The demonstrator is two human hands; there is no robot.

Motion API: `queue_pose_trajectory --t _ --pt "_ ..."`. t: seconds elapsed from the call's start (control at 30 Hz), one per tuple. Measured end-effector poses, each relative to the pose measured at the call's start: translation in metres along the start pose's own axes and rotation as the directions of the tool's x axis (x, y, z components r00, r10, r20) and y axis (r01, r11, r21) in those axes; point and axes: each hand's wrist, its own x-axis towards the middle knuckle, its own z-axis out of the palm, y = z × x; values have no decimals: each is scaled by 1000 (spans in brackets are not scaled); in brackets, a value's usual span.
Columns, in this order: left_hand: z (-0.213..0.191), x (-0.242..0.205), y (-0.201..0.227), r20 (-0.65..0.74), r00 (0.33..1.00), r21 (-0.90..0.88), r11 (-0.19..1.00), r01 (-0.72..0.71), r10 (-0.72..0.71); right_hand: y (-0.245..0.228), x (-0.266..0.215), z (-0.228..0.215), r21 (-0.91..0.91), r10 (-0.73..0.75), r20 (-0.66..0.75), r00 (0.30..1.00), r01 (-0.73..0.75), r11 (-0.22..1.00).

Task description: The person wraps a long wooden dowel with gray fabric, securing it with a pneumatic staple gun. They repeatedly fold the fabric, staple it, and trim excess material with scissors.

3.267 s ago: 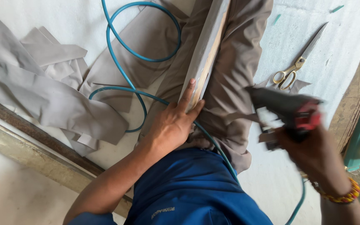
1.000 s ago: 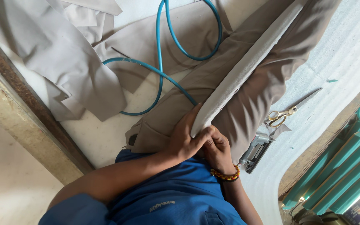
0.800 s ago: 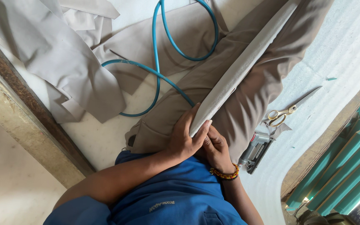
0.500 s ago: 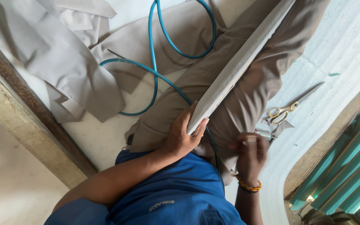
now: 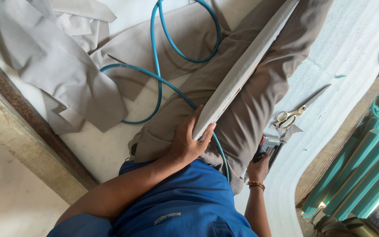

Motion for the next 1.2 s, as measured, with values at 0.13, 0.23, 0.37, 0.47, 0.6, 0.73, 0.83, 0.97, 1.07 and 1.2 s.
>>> queue_pose_trajectory --t 0.13,0.23,0.37,0.47,0.6,0.73,0.83,0.97,1.07,1.2 --pt "0 0 -3 -13 999 44 998 -46 46 4 16 -63 552 58 265 962 -201 809" --pt "1 -2 -8 11 998 66 996 -57 57 -18 17 -139 697 12 320 947 -245 674" --pt "7 -4 -15 -15 998 57 996 -62 63 -85 -12 -235 691 -78 443 893 -285 664" --pt "5 -3 -14 -20 997 66 995 -75 77 -156 -28 -245 628 -221 445 868 -126 768" --pt "2 -1 -11 15 1000 -11 1000 13 -12 -219 -33 -228 604 -423 567 707 -8 797" --pt "0 -1 -11 29 998 14 998 54 -54 -241 -35 -215 566 -436 665 606 -27 824" --pt "1 -4 -13 30 997 -6 997 76 -76 -243 -38 -212 524 -383 679 626 -47 850" --pt "2 -3 -15 42 993 11 994 107 -107 -244 -36 -207 540 -434 637 637 33 841" --pt "2 -4 -14 41 994 8 995 98 -98 -240 -37 -209 595 -472 606 640 29 803" --pt "0 -1 -13 71 987 5 989 146 -146 -234 -43 -211 548 -432 665 609 -4 837"
